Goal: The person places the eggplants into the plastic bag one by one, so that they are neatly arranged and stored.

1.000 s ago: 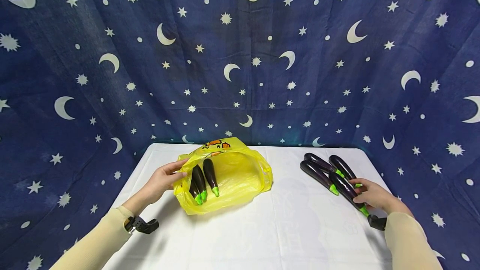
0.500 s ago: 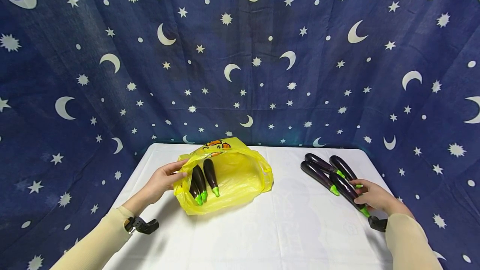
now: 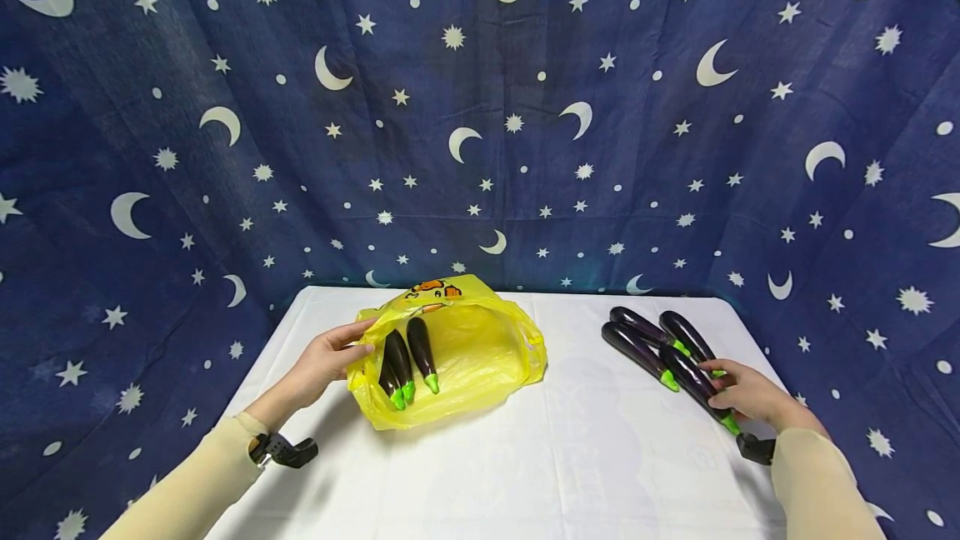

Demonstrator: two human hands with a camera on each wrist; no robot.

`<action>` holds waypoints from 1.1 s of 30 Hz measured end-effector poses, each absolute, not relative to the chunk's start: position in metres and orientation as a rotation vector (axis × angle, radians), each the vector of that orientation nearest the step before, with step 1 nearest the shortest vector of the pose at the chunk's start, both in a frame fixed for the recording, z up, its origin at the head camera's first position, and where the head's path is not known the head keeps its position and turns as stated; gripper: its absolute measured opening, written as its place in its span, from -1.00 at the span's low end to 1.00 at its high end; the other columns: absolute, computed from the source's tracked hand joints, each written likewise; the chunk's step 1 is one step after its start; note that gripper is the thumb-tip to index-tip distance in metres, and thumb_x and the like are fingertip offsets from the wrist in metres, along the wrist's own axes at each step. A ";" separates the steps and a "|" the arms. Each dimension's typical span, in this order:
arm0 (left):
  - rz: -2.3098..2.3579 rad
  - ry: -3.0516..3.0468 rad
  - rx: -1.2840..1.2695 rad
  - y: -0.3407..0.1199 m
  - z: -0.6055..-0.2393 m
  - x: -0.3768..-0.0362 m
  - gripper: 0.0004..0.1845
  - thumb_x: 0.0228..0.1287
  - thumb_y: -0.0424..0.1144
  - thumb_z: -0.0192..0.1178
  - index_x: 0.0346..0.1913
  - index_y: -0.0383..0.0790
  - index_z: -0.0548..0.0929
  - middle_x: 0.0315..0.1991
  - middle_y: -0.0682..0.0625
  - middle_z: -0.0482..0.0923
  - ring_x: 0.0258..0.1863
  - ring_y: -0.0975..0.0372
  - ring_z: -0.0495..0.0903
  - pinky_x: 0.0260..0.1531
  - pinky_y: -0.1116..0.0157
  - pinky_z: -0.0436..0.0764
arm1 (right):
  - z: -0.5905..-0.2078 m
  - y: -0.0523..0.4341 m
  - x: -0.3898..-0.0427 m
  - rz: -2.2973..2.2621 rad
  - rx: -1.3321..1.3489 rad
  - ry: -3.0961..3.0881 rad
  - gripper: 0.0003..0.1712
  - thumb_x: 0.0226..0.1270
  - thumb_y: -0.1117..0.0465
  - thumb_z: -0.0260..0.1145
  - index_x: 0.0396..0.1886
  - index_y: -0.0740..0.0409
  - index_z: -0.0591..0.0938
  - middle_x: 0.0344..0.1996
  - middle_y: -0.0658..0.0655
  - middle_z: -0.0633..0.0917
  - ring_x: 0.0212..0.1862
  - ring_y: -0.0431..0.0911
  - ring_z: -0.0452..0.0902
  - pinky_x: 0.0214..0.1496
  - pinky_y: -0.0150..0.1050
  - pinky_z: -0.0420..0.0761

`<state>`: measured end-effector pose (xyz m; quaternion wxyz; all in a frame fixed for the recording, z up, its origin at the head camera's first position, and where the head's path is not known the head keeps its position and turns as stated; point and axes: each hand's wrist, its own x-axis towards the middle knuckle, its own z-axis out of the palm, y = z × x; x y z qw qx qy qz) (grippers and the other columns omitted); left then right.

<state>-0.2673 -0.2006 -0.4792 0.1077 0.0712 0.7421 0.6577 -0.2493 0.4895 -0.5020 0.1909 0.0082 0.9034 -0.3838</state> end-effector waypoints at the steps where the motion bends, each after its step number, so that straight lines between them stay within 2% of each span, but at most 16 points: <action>1: 1.937 2.182 0.209 -0.201 -0.479 -0.267 -0.41 0.42 -0.27 0.30 0.48 -0.18 0.46 0.35 -0.24 0.47 -0.07 0.15 0.68 -0.23 0.19 0.74 | -0.502 0.490 -0.249 -1.077 0.023 2.538 -0.21 0.29 0.34 0.38 0.42 0.49 0.25 0.01 0.36 0.53 -0.02 0.16 0.50 -0.18 -0.01 0.65; 20: 1.927 2.197 0.181 -0.200 -0.479 -0.268 -0.41 0.41 -0.28 0.31 0.47 -0.17 0.48 0.34 -0.24 0.48 -0.06 0.13 0.68 -0.22 0.17 0.74 | -0.503 0.490 -0.248 -1.082 0.023 2.543 -0.21 0.27 0.35 0.38 0.42 0.49 0.26 -0.04 0.31 0.53 -0.08 0.06 0.49 -0.22 -0.05 0.62; 33: 1.929 2.195 0.182 -0.200 -0.480 -0.268 -0.41 0.39 -0.30 0.32 0.46 -0.17 0.48 0.30 -0.23 0.51 -0.06 0.13 0.67 -0.23 0.15 0.75 | -0.502 0.488 -0.248 -1.088 0.015 2.556 -0.23 0.30 0.33 0.37 0.42 0.49 0.26 -0.01 0.36 0.53 -0.07 0.08 0.48 -0.24 -0.06 0.61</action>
